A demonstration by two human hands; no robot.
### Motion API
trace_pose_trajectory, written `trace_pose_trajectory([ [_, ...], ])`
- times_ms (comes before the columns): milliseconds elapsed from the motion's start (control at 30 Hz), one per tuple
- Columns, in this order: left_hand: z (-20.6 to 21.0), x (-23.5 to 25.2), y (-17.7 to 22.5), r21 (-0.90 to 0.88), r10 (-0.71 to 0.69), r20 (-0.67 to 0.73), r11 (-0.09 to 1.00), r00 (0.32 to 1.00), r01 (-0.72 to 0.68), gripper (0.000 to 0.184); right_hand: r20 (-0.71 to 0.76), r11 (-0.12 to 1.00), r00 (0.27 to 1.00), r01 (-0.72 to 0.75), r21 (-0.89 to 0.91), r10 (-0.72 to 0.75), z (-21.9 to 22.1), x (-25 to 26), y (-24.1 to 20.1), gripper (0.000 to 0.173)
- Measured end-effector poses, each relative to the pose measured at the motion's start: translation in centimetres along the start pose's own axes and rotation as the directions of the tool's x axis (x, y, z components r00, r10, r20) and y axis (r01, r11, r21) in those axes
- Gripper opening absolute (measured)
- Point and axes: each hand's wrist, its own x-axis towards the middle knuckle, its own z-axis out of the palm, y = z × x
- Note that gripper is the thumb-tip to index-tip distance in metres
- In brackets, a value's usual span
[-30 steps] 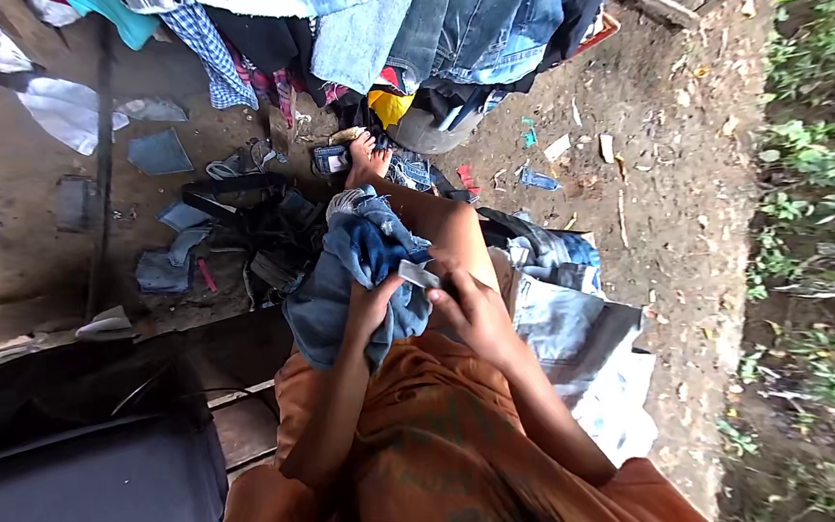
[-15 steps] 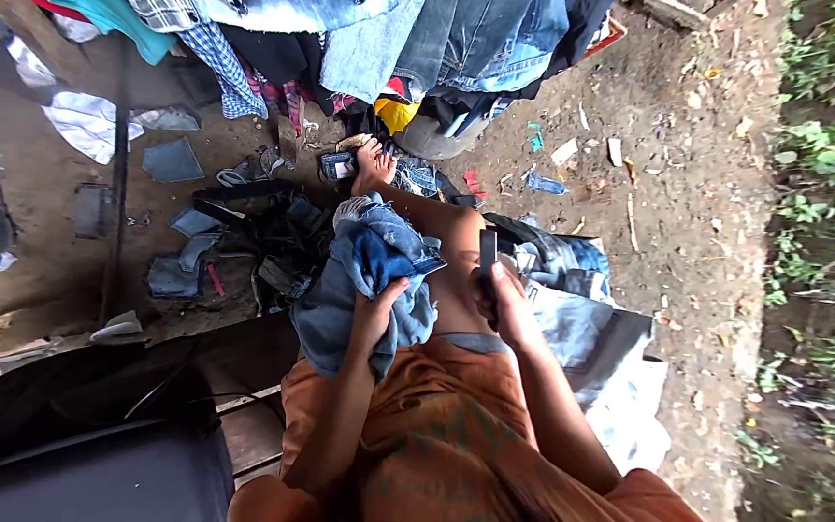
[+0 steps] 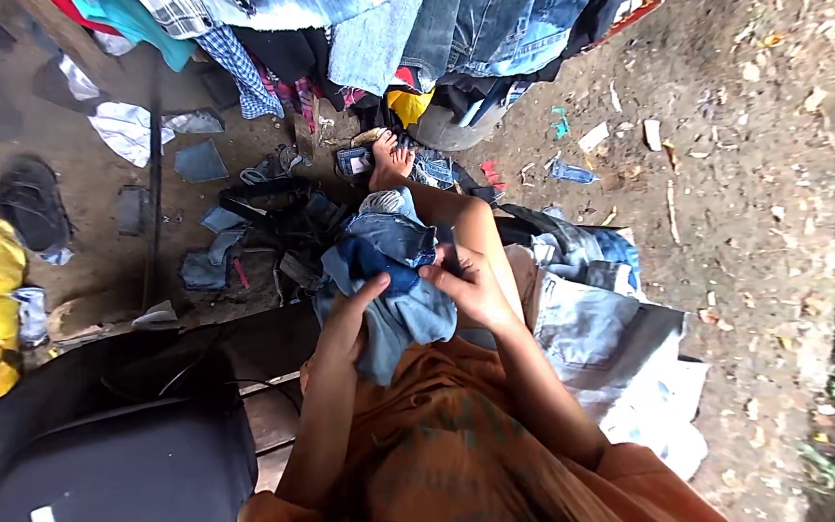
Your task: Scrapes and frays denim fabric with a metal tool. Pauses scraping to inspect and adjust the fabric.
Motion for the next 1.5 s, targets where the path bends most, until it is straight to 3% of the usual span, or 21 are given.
trace_pose_trajectory([
  [67,0.6,0.9,0.3,0.038,-0.018,-0.052,0.999,0.998,0.020,0.027,0.028,1.000,1.000,0.000,0.001,0.000,0.2,0.0,0.4,0.009],
  [133,1.8,0.9,0.2,0.057,-0.053,-0.095,0.997,0.994,0.059,0.022,-0.026,0.991,0.994,-0.101,0.084,0.104,0.4,-0.1,0.3,0.007],
  [233,2.9,0.4,-0.6,0.070,-0.073,-0.051,0.995,0.996,0.077,0.034,-0.130,0.942,0.954,-0.232,0.241,0.268,0.7,0.0,0.3,0.008],
  [333,3.3,0.7,-2.0,0.138,-0.016,-0.007,0.990,1.000,0.017,0.045,-0.133,0.936,0.952,-0.235,0.262,0.276,0.7,-0.5,0.2,0.007],
  [500,3.8,1.3,-2.2,0.143,0.072,0.009,0.987,0.997,-0.073,0.027,-0.152,0.956,0.963,-0.186,0.229,0.224,0.2,-1.4,-0.1,0.008],
  [633,4.3,1.9,-2.4,0.148,0.204,0.015,0.968,0.979,-0.204,0.026,-0.207,0.891,0.910,-0.268,0.366,0.359,-0.1,-1.2,0.3,0.014],
  [700,4.3,2.4,-2.7,0.155,0.243,0.026,0.957,0.970,-0.244,0.028,-0.225,0.933,0.922,-0.255,0.255,0.314,-0.1,-1.3,1.0,0.012],
  [800,4.0,3.2,-3.2,0.156,0.266,0.021,0.951,0.964,-0.266,0.026,-0.181,0.971,0.970,-0.188,-0.145,0.161,-1.1,-3.0,2.1,0.058],
  [933,3.2,3.5,-3.3,0.148,0.287,0.076,0.944,0.955,-0.295,0.023,-0.039,0.878,0.999,-0.031,-0.478,0.014,-1.7,-5.2,2.5,0.052],
  [1133,2.0,3.5,-3.2,0.168,0.218,0.156,0.955,0.963,-0.243,0.028,-0.036,0.816,0.993,0.069,-0.574,-0.109,-0.9,-4.0,3.2,0.045],
  [1267,1.5,3.8,-3.4,0.212,0.225,0.200,0.940,0.954,-0.267,0.028,-0.040,0.877,0.989,0.107,-0.468,-0.142,0.0,-2.5,3.4,0.035],
  [1367,1.7,4.5,-3.8,0.230,0.238,0.200,0.932,0.951,-0.281,0.033,-0.091,0.984,0.995,0.014,-0.179,-0.031,0.7,-1.7,4.3,0.021],
  [1433,1.7,4.8,-4.0,0.241,0.230,0.195,0.931,0.954,-0.274,0.036,-0.067,0.983,0.985,-0.150,0.108,0.157,0.7,-1.0,3.7,0.014],
  [1500,1.7,4.8,-3.7,0.247,0.206,0.187,0.937,0.961,-0.249,0.036,0.098,0.857,0.906,-0.422,0.295,0.412,-0.3,-0.3,2.3,0.015],
])
